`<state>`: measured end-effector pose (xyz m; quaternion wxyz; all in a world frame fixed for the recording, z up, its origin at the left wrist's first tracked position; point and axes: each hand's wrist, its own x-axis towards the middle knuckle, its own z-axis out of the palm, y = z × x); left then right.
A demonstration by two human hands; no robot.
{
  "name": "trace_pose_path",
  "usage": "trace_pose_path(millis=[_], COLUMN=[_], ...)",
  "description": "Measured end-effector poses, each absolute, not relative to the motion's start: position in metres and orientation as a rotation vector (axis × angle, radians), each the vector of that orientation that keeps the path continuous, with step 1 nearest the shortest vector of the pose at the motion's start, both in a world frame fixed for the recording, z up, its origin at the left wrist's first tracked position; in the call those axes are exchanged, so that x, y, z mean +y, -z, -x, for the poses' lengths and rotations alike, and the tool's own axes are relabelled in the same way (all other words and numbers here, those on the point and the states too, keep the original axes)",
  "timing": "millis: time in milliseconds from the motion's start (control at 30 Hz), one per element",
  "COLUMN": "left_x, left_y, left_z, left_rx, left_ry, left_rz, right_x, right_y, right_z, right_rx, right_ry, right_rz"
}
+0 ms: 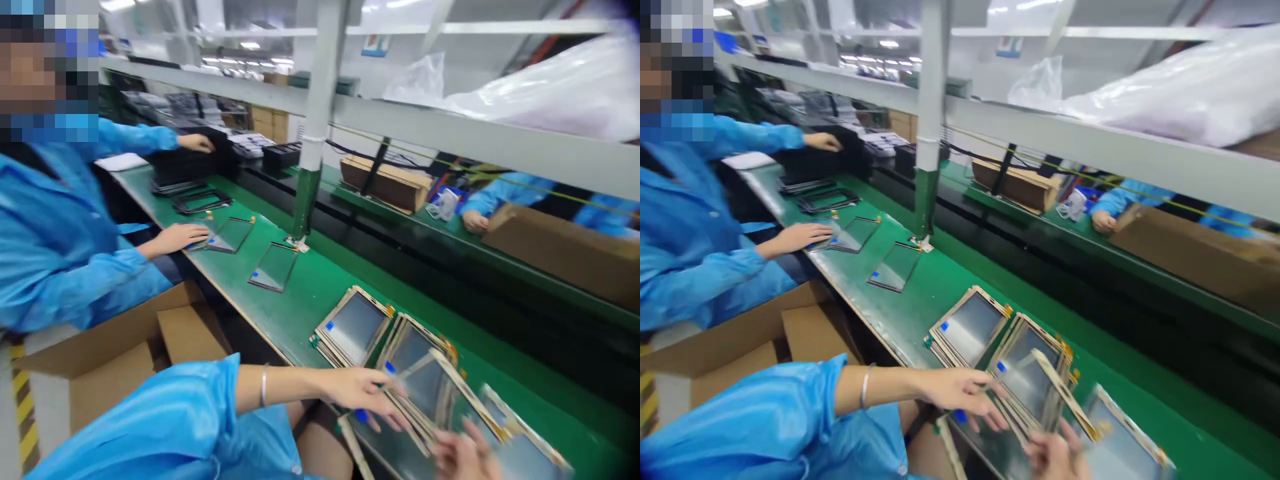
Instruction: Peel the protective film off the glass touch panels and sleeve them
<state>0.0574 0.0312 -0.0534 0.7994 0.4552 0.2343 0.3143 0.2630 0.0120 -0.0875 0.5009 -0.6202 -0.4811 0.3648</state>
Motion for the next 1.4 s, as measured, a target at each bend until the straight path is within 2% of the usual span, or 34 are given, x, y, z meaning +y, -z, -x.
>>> trace_pose_path(millis=[200,300,400,733,967,1200,1400], left_x=[-0.008,-0.010,-0.010,-0.008,-0.010,0.083,0.145], left_y=[0.031,0.025,0.020,0.020,0.029,0.040,0.048], left_z=[-0.013,0.003,0.012,0.017,0.018,0.031,0.030], left_rx=[0.604,0.639,0.682,0.705,0.702,1.202,1.325], left_ry=[-0.696,-0.654,-0.645,-0.616,-0.668,-0.985,-1.056], left_rz=[-0.814,-0.884,-0.919,-0.918,-0.916,-1.023,-1.215], right_x=[0.006,0.019,0.023,0.018,0.015,0.008,-0.006], right_y=[0.038,0.026,0.016,0.010,0.030,0.055,0.072], right_z=[-0.203,-0.219,-0.231,-0.222,-0.225,-0.255,-0.323], right_rx=[-0.723,-0.741,-0.931,-1.191,-1.263,-1.189,-1.149], right_ry=[-1.221,-1.485,-1.560,-1.392,-1.196,-0.927,-0.477], right_rz=[1.169,1.159,1.193,1.319,1.398,1.500,1.771])
